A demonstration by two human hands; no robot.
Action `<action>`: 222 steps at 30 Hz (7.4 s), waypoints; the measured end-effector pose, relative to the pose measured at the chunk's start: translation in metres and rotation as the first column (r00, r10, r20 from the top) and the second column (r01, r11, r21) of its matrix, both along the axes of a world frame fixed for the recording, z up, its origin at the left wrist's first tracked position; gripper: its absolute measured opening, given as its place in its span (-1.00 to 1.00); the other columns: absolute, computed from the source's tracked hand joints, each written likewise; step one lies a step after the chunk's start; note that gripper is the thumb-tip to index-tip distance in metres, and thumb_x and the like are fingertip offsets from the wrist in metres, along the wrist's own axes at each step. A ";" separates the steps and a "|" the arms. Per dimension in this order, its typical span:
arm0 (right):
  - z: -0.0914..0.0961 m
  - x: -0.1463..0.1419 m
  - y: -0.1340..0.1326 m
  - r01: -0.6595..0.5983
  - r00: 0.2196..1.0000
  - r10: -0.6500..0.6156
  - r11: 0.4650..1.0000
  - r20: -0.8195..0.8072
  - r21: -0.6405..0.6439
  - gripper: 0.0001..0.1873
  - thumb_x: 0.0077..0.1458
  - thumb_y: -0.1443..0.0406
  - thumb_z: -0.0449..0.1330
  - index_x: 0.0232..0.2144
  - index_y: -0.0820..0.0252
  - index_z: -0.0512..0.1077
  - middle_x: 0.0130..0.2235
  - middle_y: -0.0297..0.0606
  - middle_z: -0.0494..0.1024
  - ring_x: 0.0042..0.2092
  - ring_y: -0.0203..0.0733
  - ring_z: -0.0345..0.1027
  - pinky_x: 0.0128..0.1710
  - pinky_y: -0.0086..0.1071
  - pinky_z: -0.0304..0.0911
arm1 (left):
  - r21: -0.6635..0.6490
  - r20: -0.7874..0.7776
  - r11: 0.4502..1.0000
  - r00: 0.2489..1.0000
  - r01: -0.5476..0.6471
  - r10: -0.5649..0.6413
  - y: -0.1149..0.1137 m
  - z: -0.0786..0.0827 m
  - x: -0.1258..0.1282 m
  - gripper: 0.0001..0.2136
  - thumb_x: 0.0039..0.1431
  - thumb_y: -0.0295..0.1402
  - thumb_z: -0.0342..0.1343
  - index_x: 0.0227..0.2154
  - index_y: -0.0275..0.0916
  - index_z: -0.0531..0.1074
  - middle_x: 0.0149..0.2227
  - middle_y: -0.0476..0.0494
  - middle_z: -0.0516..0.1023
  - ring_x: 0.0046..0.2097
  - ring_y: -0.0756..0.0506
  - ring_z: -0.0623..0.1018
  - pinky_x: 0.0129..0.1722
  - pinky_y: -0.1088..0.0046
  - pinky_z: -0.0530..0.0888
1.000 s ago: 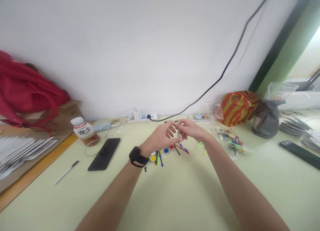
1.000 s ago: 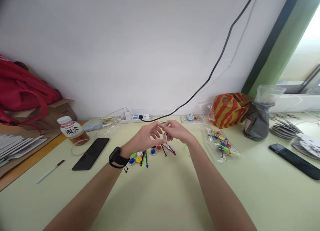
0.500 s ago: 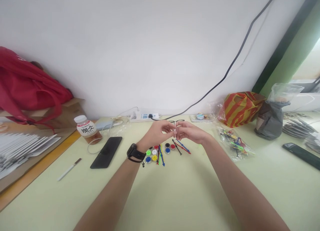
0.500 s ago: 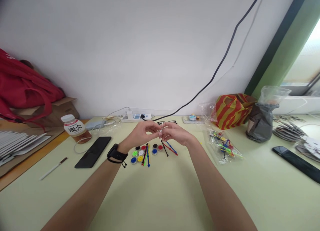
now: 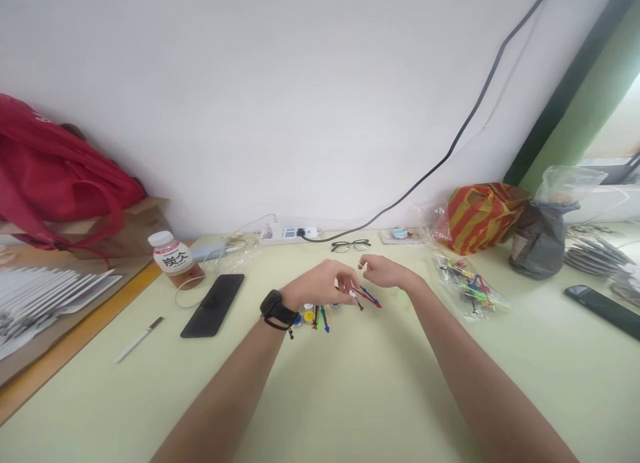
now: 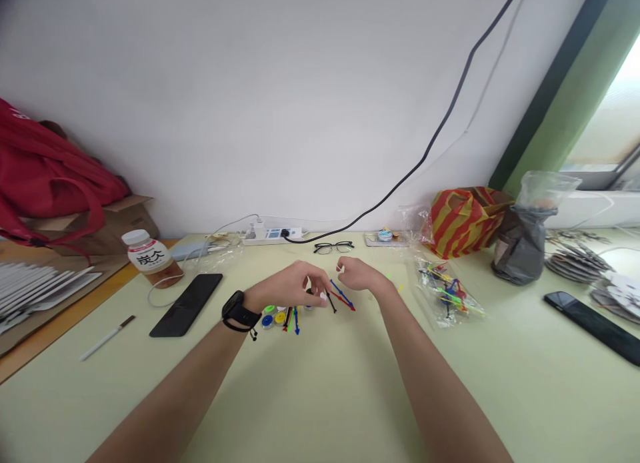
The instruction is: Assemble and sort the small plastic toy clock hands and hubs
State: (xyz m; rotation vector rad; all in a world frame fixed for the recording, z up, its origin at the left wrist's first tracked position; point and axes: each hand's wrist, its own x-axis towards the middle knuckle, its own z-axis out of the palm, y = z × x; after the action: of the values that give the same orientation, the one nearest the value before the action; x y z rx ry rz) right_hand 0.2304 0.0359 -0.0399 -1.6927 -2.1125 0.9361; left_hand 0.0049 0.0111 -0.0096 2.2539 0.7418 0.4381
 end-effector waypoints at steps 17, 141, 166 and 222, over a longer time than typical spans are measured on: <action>0.018 0.070 -0.002 0.025 0.980 -0.022 1.000 0.196 -0.013 -0.82 0.09 0.31 0.22 -0.21 0.16 0.53 -0.19 -0.17 0.61 -0.29 -0.19 0.50 -0.39 -0.42 0.28 | 0.146 -0.200 0.989 0.979 0.009 0.021 0.006 -0.018 -0.001 -0.83 -0.05 -0.35 0.36 -0.32 -0.07 0.67 -0.13 -0.12 0.57 0.05 -0.27 0.46 -0.03 0.32 0.42; 0.009 -0.005 -0.005 -0.116 0.962 0.122 0.993 0.246 -0.038 -0.65 0.12 0.18 0.24 -0.04 0.12 0.45 -0.06 -0.12 0.60 -0.10 -0.04 0.49 -0.27 -0.34 0.27 | 0.076 -0.290 0.992 0.954 0.097 -0.071 -0.007 -0.014 0.015 -0.86 -0.18 -0.47 0.33 -0.46 -0.19 0.63 -0.34 -0.06 0.64 -0.34 -0.13 0.58 -0.40 0.40 0.42; 0.007 -0.033 -0.019 -0.148 0.950 0.197 0.967 0.241 -0.206 -0.55 -0.12 0.24 0.42 -0.19 0.11 0.34 -0.09 -0.20 0.62 -0.24 -0.10 0.60 -0.42 -0.39 0.31 | 0.096 -0.304 0.995 0.952 -0.007 0.036 0.004 -0.012 -0.002 -0.68 0.01 -0.11 0.36 -0.20 -0.15 0.64 -0.27 -0.06 0.65 -0.25 -0.14 0.59 -0.31 0.40 0.42; -0.028 0.100 -0.073 0.060 0.929 -0.232 0.863 0.289 0.502 -0.65 0.29 0.15 0.02 0.04 0.10 0.38 0.12 -0.06 0.51 0.24 0.14 0.27 0.25 -0.03 0.15 | 0.505 -0.179 0.859 0.962 -0.089 0.205 -0.060 -0.044 0.027 -0.42 0.43 0.02 -0.11 0.32 -0.26 0.26 0.38 -0.32 0.29 0.42 -0.34 0.19 0.37 0.03 0.19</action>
State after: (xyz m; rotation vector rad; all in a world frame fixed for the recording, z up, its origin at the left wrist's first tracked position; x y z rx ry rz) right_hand 0.3303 -0.0372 -0.0679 -1.7929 -2.1331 0.0368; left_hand 0.0314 -0.0488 -0.0539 2.7732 1.0194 0.4910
